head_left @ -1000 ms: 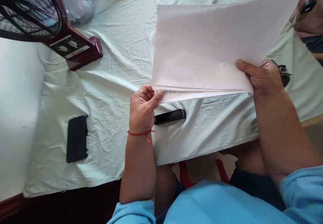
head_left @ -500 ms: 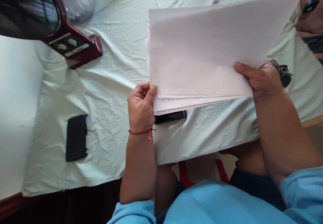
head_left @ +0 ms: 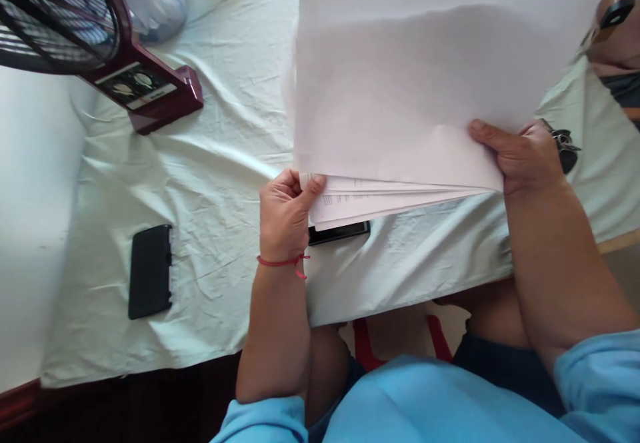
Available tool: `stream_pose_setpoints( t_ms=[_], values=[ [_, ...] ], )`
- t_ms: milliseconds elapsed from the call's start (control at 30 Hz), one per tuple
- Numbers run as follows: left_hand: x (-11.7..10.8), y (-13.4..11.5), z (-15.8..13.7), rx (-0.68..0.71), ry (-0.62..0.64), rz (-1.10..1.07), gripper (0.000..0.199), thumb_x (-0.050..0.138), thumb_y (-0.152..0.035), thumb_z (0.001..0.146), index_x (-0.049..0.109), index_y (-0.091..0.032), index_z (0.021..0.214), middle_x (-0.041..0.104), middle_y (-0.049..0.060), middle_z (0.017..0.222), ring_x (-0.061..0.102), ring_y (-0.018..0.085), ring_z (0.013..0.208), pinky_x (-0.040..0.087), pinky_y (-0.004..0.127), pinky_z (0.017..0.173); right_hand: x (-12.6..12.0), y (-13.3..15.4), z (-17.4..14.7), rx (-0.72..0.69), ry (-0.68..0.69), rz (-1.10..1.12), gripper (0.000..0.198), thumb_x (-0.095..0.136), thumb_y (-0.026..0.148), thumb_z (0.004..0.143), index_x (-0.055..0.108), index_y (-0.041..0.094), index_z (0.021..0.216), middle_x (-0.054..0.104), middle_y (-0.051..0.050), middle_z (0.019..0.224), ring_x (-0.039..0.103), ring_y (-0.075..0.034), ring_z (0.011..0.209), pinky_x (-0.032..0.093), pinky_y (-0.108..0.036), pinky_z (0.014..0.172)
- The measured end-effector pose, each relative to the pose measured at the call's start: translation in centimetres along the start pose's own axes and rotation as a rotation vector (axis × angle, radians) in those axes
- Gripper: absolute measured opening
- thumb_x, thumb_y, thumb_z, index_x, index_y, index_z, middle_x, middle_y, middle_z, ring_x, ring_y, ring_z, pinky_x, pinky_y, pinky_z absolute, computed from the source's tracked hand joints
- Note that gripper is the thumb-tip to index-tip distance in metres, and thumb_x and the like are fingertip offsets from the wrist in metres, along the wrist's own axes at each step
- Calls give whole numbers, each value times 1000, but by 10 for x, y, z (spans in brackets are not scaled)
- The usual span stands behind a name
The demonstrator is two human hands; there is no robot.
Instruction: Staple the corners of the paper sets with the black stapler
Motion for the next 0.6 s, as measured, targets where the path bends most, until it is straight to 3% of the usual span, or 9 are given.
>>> stream_pose_setpoints(
  t_ms=[133,200,300,433,533,600],
  values=[
    [-4,-1,-2,6,-45,14,71,115,-68,68,59,-25,72,58,-3,72,53,13,64,48,28,56,2,2,-3,-3,-4,17,66,121,49,40,78,22,82,91,-9,120,82,-38,138,67,-58,128],
    [-5,0,-2,10,-46,28,72,112,-72,73,58,-25,72,56,-3,71,55,14,64,49,28,56,2,2,-4,1,-1,17,66,121,48,41,78,22,84,91,-8,121,81,-37,139,66,-58,129],
    [-4,2,-2,22,-51,34,70,106,-80,81,62,-26,76,59,-1,72,65,20,70,55,31,59,1,0,-3,0,0,14,68,121,50,40,78,23,86,91,-8,121,81,-38,141,66,-58,130],
    [-1,3,2,74,-99,-33,72,93,-95,88,70,-26,87,71,5,84,80,29,95,66,36,71,2,-1,-2,-51,10,14,72,121,57,41,78,24,88,90,-8,125,79,-39,146,65,-59,131],
    [-4,4,7,99,-157,-51,77,81,-103,92,72,-27,91,74,7,91,81,30,105,68,36,78,2,-3,-2,-128,0,36,72,120,59,47,78,24,95,89,-9,127,78,-36,147,61,-55,136],
    [-8,4,10,132,-157,-22,75,87,-100,90,70,-27,87,70,5,88,78,27,102,65,34,80,0,-7,-1,-156,10,39,73,119,55,51,79,25,104,88,-8,132,75,-34,152,57,-50,140]
  ],
)
Point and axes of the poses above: each hand's wrist, its own z-axis towards the middle knuckle, its own x-axis out of the palm, y = z × x, the point moved 3 cm from there along z, towards the middle knuckle
